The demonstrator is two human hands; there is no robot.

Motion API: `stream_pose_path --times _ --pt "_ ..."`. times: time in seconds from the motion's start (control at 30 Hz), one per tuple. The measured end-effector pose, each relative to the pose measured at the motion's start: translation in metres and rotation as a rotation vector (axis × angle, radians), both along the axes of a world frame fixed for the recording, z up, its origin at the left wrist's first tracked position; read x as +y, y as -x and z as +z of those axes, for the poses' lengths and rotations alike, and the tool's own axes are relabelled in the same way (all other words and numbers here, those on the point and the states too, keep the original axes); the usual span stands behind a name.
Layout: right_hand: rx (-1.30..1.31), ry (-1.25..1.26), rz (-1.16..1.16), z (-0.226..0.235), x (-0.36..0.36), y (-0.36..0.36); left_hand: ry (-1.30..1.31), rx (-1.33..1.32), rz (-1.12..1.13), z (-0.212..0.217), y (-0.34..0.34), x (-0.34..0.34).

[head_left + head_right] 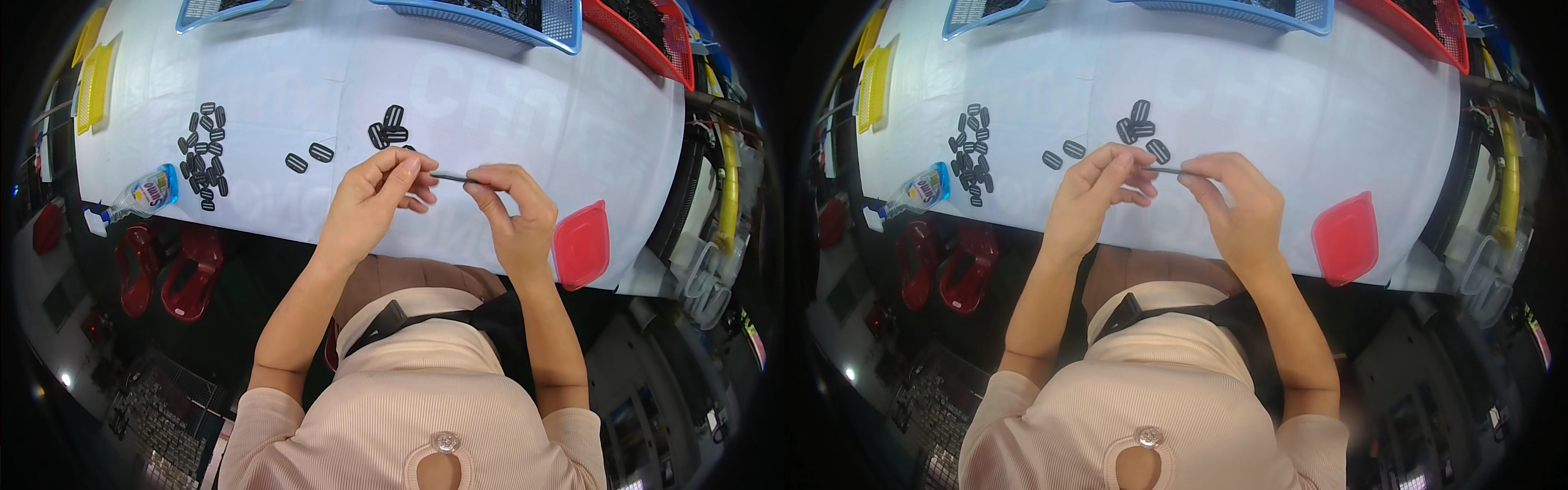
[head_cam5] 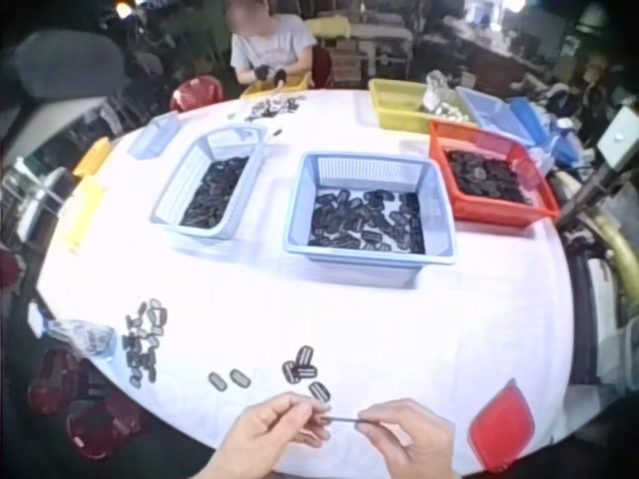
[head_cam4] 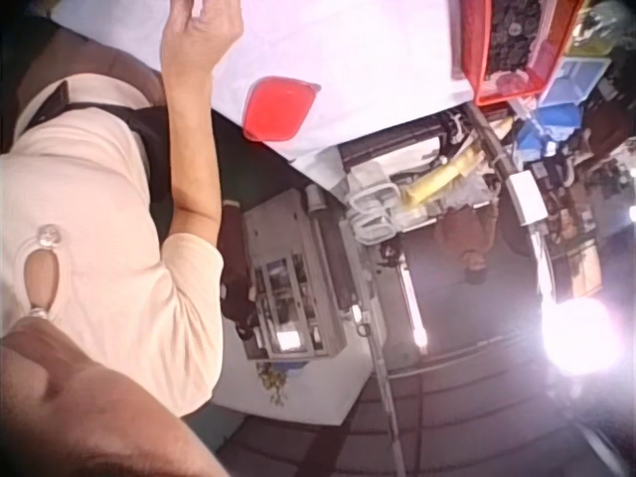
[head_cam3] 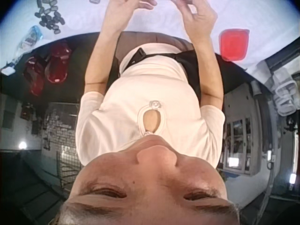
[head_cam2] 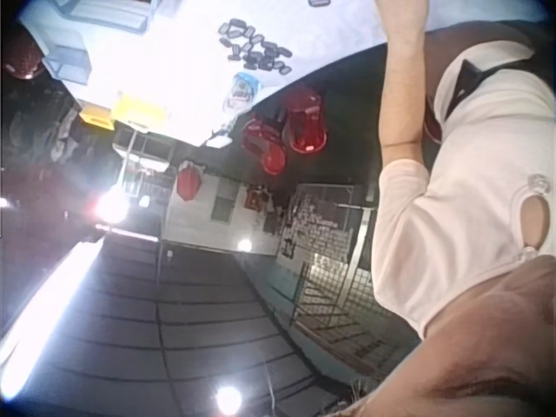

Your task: The person picks up small black plastic buckle halves from a table and snaps them together by hand. They place the assembled buckles into a blue basket. Another person works alongside at the same table.

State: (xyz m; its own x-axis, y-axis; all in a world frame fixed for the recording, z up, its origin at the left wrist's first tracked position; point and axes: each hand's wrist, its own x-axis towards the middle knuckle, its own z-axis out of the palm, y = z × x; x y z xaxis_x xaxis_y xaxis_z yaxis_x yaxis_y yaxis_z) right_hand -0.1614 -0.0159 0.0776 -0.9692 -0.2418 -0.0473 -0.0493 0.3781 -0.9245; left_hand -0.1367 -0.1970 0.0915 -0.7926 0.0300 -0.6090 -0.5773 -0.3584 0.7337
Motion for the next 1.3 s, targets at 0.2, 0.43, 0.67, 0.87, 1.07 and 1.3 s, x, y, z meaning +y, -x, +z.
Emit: stream_pose_path --times 0.2,0.43,0.67,0.87,1.07,1.3 --pt "-0.671 0.314 -0.124 0.02 0.003 -0.004 0.07 0.104 -0.019 0.0 -0.011 0.011" --pt "-0.837 0.411 -0.116 0.026 0.009 -0.002 0.053 0.025 -0.014 0.002 -0.011 0.013" --pt "-0.741 0.215 -0.077 0.001 0.009 0.014 0.232 0.034 -0.022 -0.042 -0.007 0.013" --pt "-0.451 0.21 -0.209 -0.036 0.007 0.113 1.084 0.191 -0.083 -0.141 0.015 -0.017" --pt "-0.291 0.123 -0.248 -0.044 -0.005 0.157 1.443 0.27 -0.218 -0.163 0.037 -0.019" --pt "-0.25 -0.072 0.031 -0.049 -0.007 0.078 0.675 -0.005 -0.023 -0.134 0.044 -0.018"
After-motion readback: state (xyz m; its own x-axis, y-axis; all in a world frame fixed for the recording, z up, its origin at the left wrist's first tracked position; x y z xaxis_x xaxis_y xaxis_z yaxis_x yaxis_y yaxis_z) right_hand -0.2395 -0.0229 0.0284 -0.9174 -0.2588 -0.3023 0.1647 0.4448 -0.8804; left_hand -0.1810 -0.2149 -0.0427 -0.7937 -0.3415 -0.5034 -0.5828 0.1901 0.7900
